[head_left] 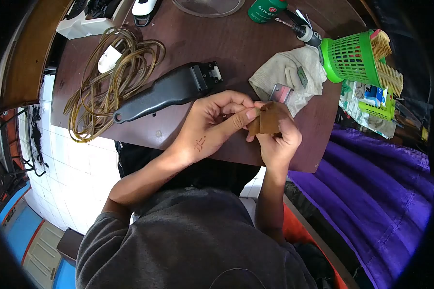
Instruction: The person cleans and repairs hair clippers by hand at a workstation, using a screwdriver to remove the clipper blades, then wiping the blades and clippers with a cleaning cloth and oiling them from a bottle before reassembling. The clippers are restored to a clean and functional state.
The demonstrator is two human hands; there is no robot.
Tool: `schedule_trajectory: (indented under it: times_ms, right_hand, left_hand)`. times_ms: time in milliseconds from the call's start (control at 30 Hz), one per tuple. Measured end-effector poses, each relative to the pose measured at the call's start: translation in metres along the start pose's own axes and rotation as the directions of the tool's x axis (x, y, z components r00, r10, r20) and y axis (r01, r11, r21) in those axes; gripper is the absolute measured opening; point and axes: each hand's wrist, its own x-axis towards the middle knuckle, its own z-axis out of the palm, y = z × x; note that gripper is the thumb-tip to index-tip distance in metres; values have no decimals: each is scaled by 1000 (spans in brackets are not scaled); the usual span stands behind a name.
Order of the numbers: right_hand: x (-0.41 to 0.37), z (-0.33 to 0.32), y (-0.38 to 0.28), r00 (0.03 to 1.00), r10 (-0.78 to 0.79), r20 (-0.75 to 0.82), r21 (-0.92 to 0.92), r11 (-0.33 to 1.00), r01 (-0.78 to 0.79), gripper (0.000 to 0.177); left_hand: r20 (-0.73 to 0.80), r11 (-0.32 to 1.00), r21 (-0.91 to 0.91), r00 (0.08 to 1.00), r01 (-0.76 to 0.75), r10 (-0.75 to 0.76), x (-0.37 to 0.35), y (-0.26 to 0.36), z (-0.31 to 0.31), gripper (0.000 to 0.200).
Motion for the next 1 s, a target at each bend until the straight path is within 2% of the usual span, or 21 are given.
schedule_trajectory:
  times_ms: [33, 167, 233, 267, 333, 367, 433, 467, 533, 667, 733, 767, 833, 933, 1000]
  right_hand:
    - [0, -1, 1, 1000, 0, 27, 53, 999, -2, 26]
    - [-1, -4, -1, 998, 49, 43, 29, 998, -50, 28]
    - [-1, -2, 1, 998, -59, 19, -37, 998, 59, 29]
    - [-3, -1, 2, 998, -58, 20, -37, 998, 59, 29]
    - [-6, 2, 4, 993, 99, -63, 60, 994, -95, 28]
    - [-5, 1, 4, 993, 99, -66, 57, 994, -95, 28]
    - [-2, -5, 1, 994, 101, 43, 81, 991, -104, 19]
    - [-3, -7, 2, 994, 103, 41, 80, 991, -106, 19]
    - [-3, -11, 2, 988, 55, 144, 24, 998, -59, 20]
    - [-2, -4, 3, 996, 7, 89, 51, 999, -11, 21]
    - [-3, 1, -1, 993, 107, -40, 32, 994, -106, 20]
    - [-3, 0, 2, 993, 107, -39, 32, 994, -106, 20]
    - [-2, -4, 9, 996, 82, 38, 147, 985, -87, 26]
    - [-3, -9, 3, 988, 132, 77, 90, 986, -139, 22]
    - [-4, -6, 1, 987, 153, 41, 76, 985, -156, 20]
  left_hand:
    - [-10, 1000, 10, 1000, 0, 0, 0, 1, 1, 19]
    - [9, 1000, 25, 1000, -3, 2, 1, 1, -1, 20]
    - [12, 999, 47, 1000, 7, -8, 0, 1, 0, 20]
    - [15, 997, 71, 1000, 17, -18, 0, 1, 0, 20]
    - [-7, 998, 58, 1000, -17, 18, 0, 0, 3, 19]
    - [-27, 998, 45, 998, -53, 54, 0, -1, 5, 18]
    - [-40, 998, 21, 997, -62, 63, -1, 0, 7, 18]
    - [-61, 997, 3, 996, -72, 72, -2, 1, 7, 18]
    - [-53, 997, -8, 996, -77, 76, -1, 1, 7, 18]
    - [-7, 994, 37, 995, -100, 100, 0, -2, 5, 18]
    - [-17, 994, 42, 995, -96, 97, 0, -5, 5, 18]
    - [-27, 995, 48, 995, -93, 94, 0, -6, 5, 18]
    - [-36, 996, 29, 995, -89, 91, -1, -4, 6, 19]
    - [-73, 995, 43, 993, -87, 90, -3, -4, 5, 20]
    - [-98, 993, 74, 990, -91, 98, -2, -5, 5, 21]
